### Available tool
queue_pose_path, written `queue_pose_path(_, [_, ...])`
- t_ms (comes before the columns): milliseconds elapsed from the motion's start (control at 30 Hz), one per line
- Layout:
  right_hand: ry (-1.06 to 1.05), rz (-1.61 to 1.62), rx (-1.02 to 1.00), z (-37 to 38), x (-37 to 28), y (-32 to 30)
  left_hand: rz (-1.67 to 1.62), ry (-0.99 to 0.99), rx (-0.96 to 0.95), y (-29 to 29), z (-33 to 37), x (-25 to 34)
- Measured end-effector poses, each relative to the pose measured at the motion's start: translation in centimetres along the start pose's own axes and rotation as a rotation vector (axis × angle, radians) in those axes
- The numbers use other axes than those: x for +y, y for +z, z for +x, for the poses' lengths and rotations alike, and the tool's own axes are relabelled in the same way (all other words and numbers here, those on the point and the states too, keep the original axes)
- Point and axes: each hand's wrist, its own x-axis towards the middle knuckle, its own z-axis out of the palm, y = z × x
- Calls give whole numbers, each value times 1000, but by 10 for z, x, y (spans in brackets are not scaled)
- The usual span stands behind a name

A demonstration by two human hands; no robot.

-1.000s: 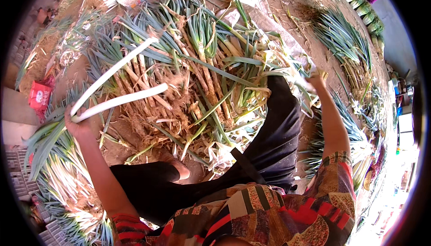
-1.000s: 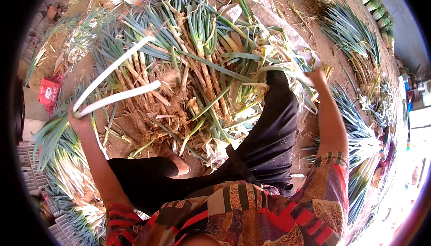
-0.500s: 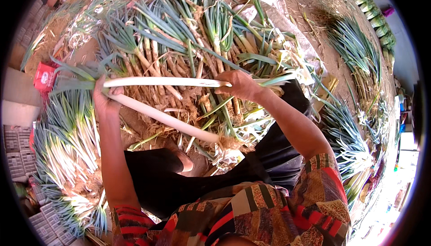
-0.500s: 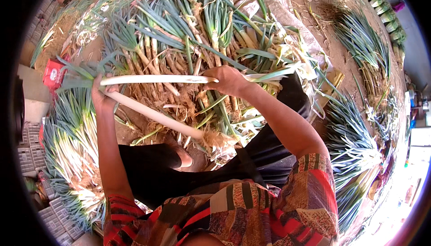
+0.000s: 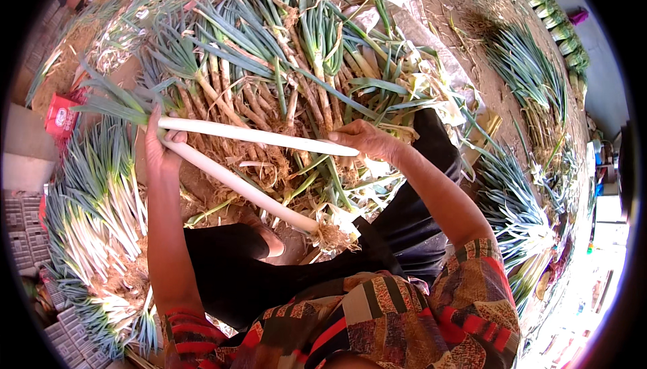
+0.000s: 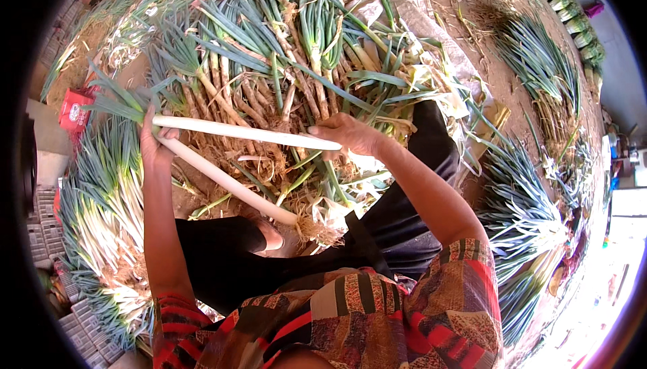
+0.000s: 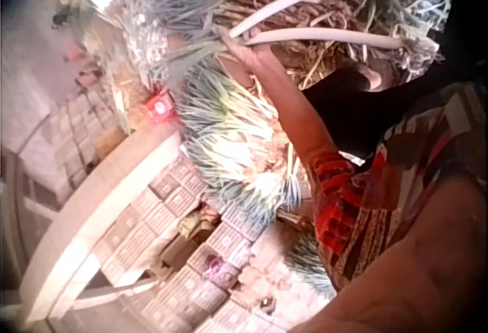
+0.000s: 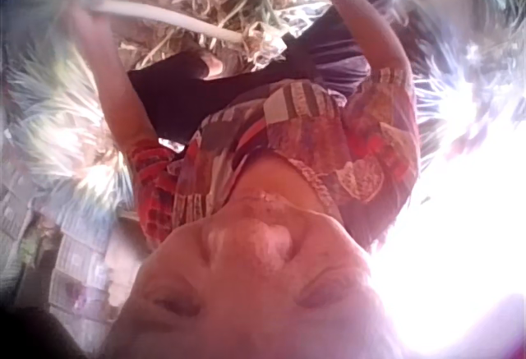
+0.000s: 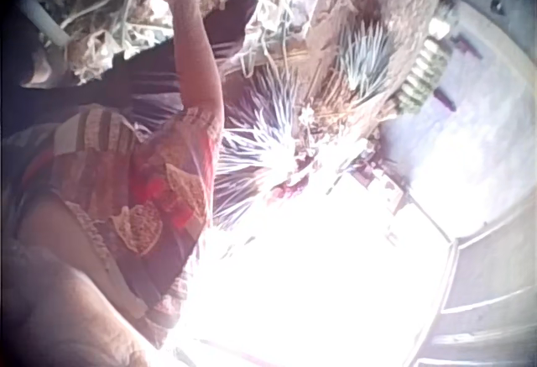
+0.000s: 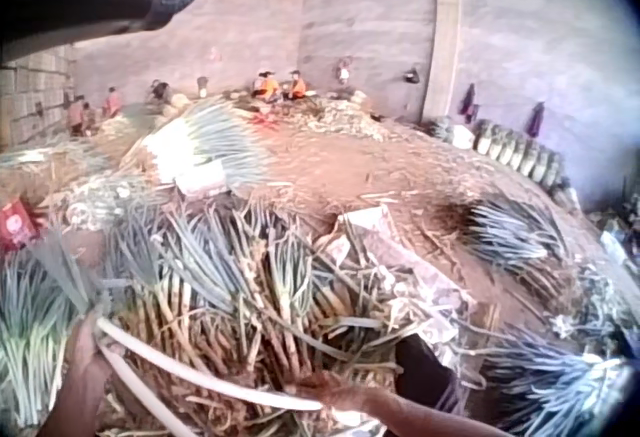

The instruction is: The person processes leeks by hand, peeling off the outer layers and removing dirt while sitting on the ground.

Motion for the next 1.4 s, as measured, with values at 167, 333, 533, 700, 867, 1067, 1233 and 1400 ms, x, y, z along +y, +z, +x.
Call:
queue_pose_path(167, [-309, -446, 230, 0, -28, 50, 35, 15, 118, 10, -2, -16])
queue_pose_path(333, [-24, 173, 12, -3, -33, 46, -10, 3, 146, 19, -4, -15])
queue_pose_path(533, [98, 513, 5, 6, -22, 48, 67, 45, 78, 12, 0, -15])
queue_pose_path(700, [-48, 450, 191, 4, -23, 53, 104, 85, 87, 15, -2, -14])
queue_pose_path(867, [-228, 67, 345, 7, -19, 59, 151, 146, 190, 29, -8, -19])
queue_pose_path(1067, [42, 345, 315, 13, -17, 64, 106, 76, 103, 20, -6, -17])
queue_pose_path(1233, [-110, -6, 303, 16, -35, 76, 149, 74, 92, 23, -5, -26])
queue_pose_path(1400, [-64, 402, 141, 22, -39, 95, 106, -34, -45, 10, 1, -28])
